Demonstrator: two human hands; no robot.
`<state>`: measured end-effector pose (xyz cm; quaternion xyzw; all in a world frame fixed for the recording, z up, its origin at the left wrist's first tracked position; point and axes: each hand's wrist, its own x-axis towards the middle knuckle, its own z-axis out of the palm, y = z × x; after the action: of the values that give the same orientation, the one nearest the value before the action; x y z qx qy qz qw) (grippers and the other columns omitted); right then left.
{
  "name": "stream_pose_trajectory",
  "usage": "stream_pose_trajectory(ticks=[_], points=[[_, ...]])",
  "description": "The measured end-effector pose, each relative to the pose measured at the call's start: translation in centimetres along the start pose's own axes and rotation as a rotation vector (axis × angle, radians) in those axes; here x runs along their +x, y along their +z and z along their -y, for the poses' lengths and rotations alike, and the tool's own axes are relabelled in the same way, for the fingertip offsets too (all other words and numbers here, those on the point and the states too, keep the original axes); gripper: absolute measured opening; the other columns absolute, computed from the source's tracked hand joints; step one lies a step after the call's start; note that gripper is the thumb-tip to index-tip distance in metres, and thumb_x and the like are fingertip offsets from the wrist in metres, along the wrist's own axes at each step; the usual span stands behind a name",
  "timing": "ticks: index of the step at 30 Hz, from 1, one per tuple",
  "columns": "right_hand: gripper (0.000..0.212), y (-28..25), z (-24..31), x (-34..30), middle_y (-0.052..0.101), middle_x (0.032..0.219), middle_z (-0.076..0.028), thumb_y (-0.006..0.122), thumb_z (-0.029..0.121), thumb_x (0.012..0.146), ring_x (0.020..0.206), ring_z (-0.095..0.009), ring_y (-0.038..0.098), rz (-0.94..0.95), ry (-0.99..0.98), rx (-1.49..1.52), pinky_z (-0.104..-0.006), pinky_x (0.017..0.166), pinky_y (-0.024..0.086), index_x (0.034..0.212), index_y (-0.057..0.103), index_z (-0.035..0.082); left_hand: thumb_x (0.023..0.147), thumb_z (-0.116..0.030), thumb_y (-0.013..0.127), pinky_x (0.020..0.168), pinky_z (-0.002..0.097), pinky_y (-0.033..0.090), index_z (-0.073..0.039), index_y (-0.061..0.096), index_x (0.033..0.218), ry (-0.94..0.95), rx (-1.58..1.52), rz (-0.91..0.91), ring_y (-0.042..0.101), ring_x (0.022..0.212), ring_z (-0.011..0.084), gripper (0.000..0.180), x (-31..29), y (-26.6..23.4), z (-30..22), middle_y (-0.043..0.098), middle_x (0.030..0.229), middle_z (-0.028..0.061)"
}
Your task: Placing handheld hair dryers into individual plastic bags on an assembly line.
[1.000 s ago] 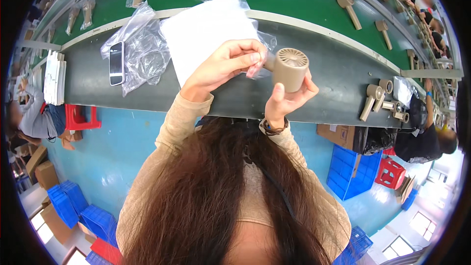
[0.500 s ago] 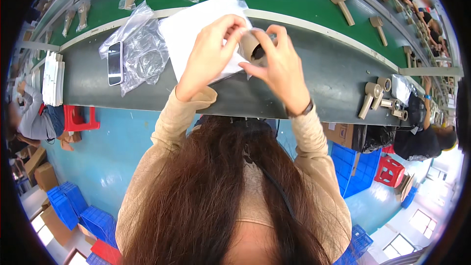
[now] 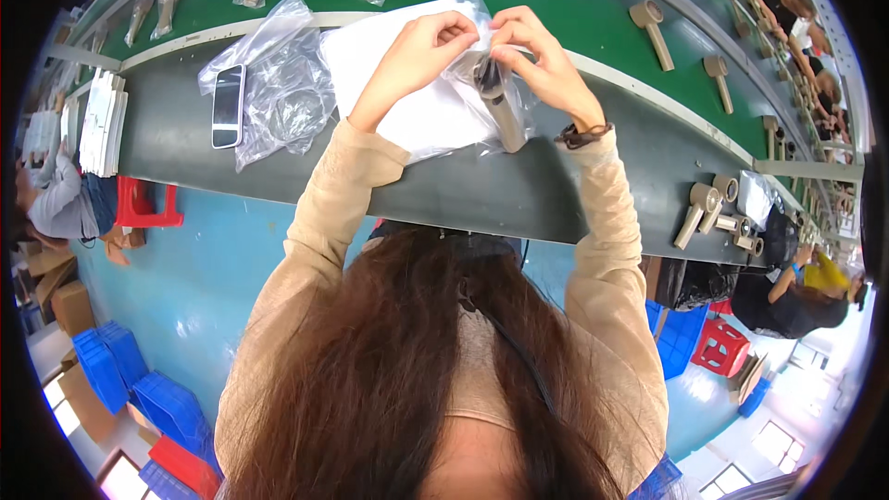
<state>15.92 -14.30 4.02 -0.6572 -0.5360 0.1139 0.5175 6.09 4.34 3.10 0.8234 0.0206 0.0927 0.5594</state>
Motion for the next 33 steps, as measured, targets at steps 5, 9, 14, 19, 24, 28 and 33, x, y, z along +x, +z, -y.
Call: stream_pose_trajectory(ticks=[5, 9, 14, 19, 24, 28, 33], points=[[0.017, -1.1, -0.8, 0.7, 0.064, 0.085, -0.007, 0.046, 0.013, 0.099, 0.077, -0.013, 0.062, -0.497, 0.19, -0.278, -0.0288, 0.072, 0.054, 0.097, 0.055, -0.002, 0.085, -0.016, 0.064, 0.073, 0.0315, 0.048, -0.004, 0.061, 0.098, 0.298, 0.144, -0.55, 0.059, 0.078, 0.0215, 0.018, -0.4, 1.4, -0.2, 0.062, 0.084, 0.0072], [0.019, -6.7, -5.5, 3.8, 0.066, 0.08, -0.015, 0.048, 0.021, 0.098, 0.075, -0.03, 0.065, -0.662, 0.184, -0.678, -0.0396, 0.068, 0.052, 0.096, 0.056, 0.004, 0.077, -0.011, 0.07, 0.073, 0.0346, 0.047, -0.007, 0.058, 0.093, 0.214, 0.375, -0.012, 0.057, 0.085, 0.025, 0.021, -5.4, 4.1, 0.6, 0.059, 0.088, 0.0071], [0.021, -12.3, -13.4, 6.6, 0.065, 0.083, -0.021, 0.046, 0.028, 0.096, 0.084, -0.045, 0.059, -0.628, 0.218, -0.974, -0.0524, 0.068, 0.047, 0.097, 0.056, 0.009, 0.073, -0.011, 0.071, 0.072, 0.0373, 0.047, -0.007, 0.059, 0.088, 0.318, 0.595, 0.075, 0.055, 0.081, 0.0276, 0.02, -7.1, 6.3, 1.4, 0.059, 0.084, 0.006], [0.025, -14.0, -18.6, 7.1, 0.065, 0.084, -0.022, 0.046, 0.031, 0.095, 0.085, -0.045, 0.06, -0.535, 0.305, -0.865, -0.0517, 0.073, 0.047, 0.103, 0.055, 0.009, 0.078, -0.007, 0.066, 0.072, 0.0374, 0.047, -0.005, 0.063, 0.084, 0.183, 0.633, 0.09, 0.057, 0.082, 0.0275, 0.007, -6.9, 6.1, 1.9, 0.06, 0.084, 0.0079], [0.06, -16.6, -22.1, 5.4, 0.056, 0.124, -0.017, 0.055, 0.059, 0.084, 0.105, -0.038, 0.058, -0.637, 0.196, -1.434, -0.054, 0.079, 0.046, 0.124, 0.053, 0.015, 0.08, -0.005, 0.062, 0.07, 0.0361, 0.05, -0.003, 0.065, 0.085, 0.082, 0.539, 0.06, 0.061, 0.08, 0.0277, 0.006, -7.2, 6.0, 1.5, 0.063, 0.084, 0.0097], [0.064, -23.2, -22.8, 0.3, 0.06, 0.117, -0.017, 0.061, 0.056, 0.074, 0.101, -0.038, 0.062, -0.267, 0.841, -1.3, -0.0524, 0.085, 0.048, 0.117, 0.056, 0.009, 0.081, -0.004, 0.061, 0.068, 0.0319, 0.052, -0.002, 0.064, 0.085, -0.064, 0.355, 0.017, 0.066, 0.075, 0.0263, 0.005, -6.8, 5.8, 0.2, 0.065, 0.082, 0.0113], [0.056, -21.4, -16.5, -1.3, 0.064, 0.105, -0.016, 0.06, 0.054, 0.078, 0.095, -0.037, 0.063, -0.258, 0.592, -1.331, -0.0458, 0.079, 0.049, 0.108, 0.058, 0.008, 0.08, -0.001, 0.063, 0.067, 0.0288, 0.051, -0.003, 0.057, 0.092, -0.054, 0.212, -0.168, 0.065, 0.072, 0.0218, 0.013, -7.1, 5.3, 0.7, 0.063, 0.078, 0.0093]])
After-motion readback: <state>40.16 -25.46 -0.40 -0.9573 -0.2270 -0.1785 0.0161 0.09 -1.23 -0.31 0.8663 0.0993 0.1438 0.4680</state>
